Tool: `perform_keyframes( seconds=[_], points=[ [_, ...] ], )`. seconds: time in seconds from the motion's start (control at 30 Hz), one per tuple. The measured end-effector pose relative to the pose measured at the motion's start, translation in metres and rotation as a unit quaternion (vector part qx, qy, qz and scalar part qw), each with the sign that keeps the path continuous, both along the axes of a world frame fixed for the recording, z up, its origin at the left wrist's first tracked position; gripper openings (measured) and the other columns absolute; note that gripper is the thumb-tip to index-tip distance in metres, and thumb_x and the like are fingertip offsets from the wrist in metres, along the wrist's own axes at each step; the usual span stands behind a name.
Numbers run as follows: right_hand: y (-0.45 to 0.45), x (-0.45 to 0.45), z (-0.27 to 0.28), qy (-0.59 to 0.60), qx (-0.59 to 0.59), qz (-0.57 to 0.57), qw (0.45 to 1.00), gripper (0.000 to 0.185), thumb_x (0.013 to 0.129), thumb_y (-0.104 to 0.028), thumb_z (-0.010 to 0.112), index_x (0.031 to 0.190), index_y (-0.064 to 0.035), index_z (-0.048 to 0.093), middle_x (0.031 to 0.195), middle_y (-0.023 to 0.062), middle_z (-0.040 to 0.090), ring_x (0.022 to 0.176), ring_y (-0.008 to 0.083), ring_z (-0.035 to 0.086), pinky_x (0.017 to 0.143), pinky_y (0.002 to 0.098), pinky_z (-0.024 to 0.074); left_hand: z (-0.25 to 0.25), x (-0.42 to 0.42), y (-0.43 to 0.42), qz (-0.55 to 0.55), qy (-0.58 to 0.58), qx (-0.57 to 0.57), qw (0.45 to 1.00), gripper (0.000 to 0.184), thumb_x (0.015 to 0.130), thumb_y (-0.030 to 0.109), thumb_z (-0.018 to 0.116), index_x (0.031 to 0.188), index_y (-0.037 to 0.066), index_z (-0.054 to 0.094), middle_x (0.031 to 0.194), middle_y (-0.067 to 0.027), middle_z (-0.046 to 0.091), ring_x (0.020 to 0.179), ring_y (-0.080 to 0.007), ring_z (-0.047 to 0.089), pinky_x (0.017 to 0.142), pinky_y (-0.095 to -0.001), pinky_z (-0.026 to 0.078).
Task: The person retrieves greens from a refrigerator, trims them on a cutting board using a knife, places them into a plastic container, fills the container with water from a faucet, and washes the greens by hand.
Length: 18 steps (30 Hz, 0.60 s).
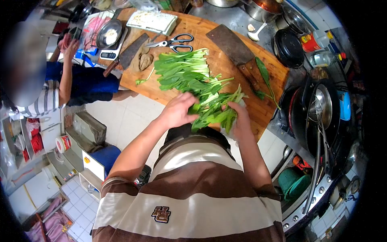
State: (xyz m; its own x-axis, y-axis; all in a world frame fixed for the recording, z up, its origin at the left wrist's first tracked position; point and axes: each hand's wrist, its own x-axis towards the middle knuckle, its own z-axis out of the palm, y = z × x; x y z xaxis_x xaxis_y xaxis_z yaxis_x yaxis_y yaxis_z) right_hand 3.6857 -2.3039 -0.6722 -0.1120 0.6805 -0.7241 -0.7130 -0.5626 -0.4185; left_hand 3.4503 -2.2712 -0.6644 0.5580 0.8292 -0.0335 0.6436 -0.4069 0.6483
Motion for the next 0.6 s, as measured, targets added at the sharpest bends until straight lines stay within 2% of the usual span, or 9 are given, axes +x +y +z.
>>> perform_keyframes(
  seconds=[0.03,0.13,0.17,0.27,0.3,0.43,0.53,0.57,0.6],
  points=[
    [-0.002,0.004,-0.010,0.001,0.022,-0.012,1.000,0.018,0.083,-0.013,0.062,0.098,-0.0057,0.056,0.081,0.0077,0.064,0.071,0.0177,0.064,0.061,0.0304,0.0548,-0.002,-0.004,-0.006,-0.013,0.035,0.023,0.999,0.020,0.076,0.013,0.067,0.093,0.004,0.064,0.097,-0.0134,0.059,0.098,-0.0338,0.056,0.086,-0.0388,0.047],
    [-0.006,0.015,-0.020,-0.009,-0.013,0.000,1.000,0.019,0.084,-0.015,0.061,0.099,-0.0055,0.055,0.082,0.0081,0.063,0.070,0.0186,0.064,0.059,0.0340,0.0568,-0.019,-0.016,-0.006,0.028,-0.009,-0.013,0.999,0.019,0.077,0.014,0.067,0.092,0.003,0.064,0.095,-0.0134,0.058,0.097,-0.0334,0.056,0.085,-0.0383,0.047],
    [-0.007,0.016,-0.020,-0.013,-0.009,0.003,1.000,0.020,0.084,-0.015,0.061,0.100,-0.0053,0.055,0.082,0.0084,0.063,0.069,0.0192,0.064,0.059,0.0360,0.0574,-0.023,-0.017,-0.005,0.087,-0.038,-0.074,0.993,0.017,0.078,0.015,0.066,0.089,0.003,0.063,0.091,-0.0132,0.057,0.095,-0.0331,0.056,0.082,-0.0391,0.047],
    [-0.008,0.017,-0.019,-0.025,-0.002,0.012,1.000,0.022,0.085,-0.017,0.061,0.102,-0.0049,0.054,0.083,0.0090,0.063,0.068,0.0210,0.064,0.059,0.0414,0.0587,-0.014,-0.015,0.004,0.080,0.006,-0.078,0.994,0.020,0.079,0.020,0.068,0.087,0.003,0.062,0.090,-0.0131,0.058,0.090,-0.0322,0.057,0.078,-0.0395,0.047],
    [-0.009,0.017,-0.022,-0.028,-0.006,0.009,1.000,0.023,0.085,-0.018,0.061,0.103,-0.0048,0.054,0.083,0.0092,0.064,0.068,0.0216,0.064,0.059,0.0428,0.0588,-0.007,-0.011,0.001,0.036,0.054,0.003,0.998,0.025,0.077,0.024,0.070,0.085,0.003,0.060,0.088,-0.0133,0.058,0.089,-0.0318,0.056,0.078,-0.0411,0.047],
    [-0.014,0.020,-0.023,-0.009,-0.006,-0.020,1.000,0.024,0.085,-0.019,0.061,0.103,-0.0049,0.054,0.083,0.0097,0.064,0.070,0.0227,0.064,0.060,0.0445,0.0587,-0.012,0.001,-0.005,0.005,0.164,0.042,0.986,0.025,0.077,0.025,0.067,0.087,0.003,0.061,0.087,-0.0140,0.057,0.089,-0.0330,0.057,0.078,-0.0426,0.047],
    [-0.017,0.028,-0.014,0.007,-0.031,-0.047,0.998,0.023,0.085,-0.020,0.061,0.102,-0.0053,0.055,0.082,0.0101,0.064,0.071,0.0226,0.064,0.060,0.0424,0.0579,-0.015,-0.006,0.002,0.073,0.102,-0.028,0.992,0.022,0.077,0.020,0.065,0.088,0.002,0.060,0.088,-0.0154,0.058,0.088,-0.0350,0.057,0.077,-0.0425,0.048],
    [-0.018,0.030,-0.013,0.002,-0.035,-0.050,0.998,0.022,0.085,-0.020,0.061,0.101,-0.0055,0.056,0.082,0.0101,0.064,0.070,0.0224,0.064,0.060,0.0411,0.0575,-0.026,-0.013,0.005,0.083,0.041,-0.010,0.996,0.020,0.079,0.016,0.062,0.091,0.000,0.061,0.086,-0.0141,0.059,0.081,-0.0304,0.059,0.074,-0.0371,0.048],
    [-0.018,0.031,-0.013,-0.004,-0.039,-0.053,0.998,0.022,0.085,-0.020,0.061,0.101,-0.0056,0.056,0.082,0.0102,0.064,0.070,0.0222,0.064,0.061,0.0398,0.0571,-0.022,-0.015,0.010,0.120,0.021,-0.074,0.990,0.018,0.079,0.015,0.061,0.089,0.000,0.061,0.085,-0.0137,0.060,0.080,-0.0296,0.059,0.074,-0.0365,0.048]
  ],
)
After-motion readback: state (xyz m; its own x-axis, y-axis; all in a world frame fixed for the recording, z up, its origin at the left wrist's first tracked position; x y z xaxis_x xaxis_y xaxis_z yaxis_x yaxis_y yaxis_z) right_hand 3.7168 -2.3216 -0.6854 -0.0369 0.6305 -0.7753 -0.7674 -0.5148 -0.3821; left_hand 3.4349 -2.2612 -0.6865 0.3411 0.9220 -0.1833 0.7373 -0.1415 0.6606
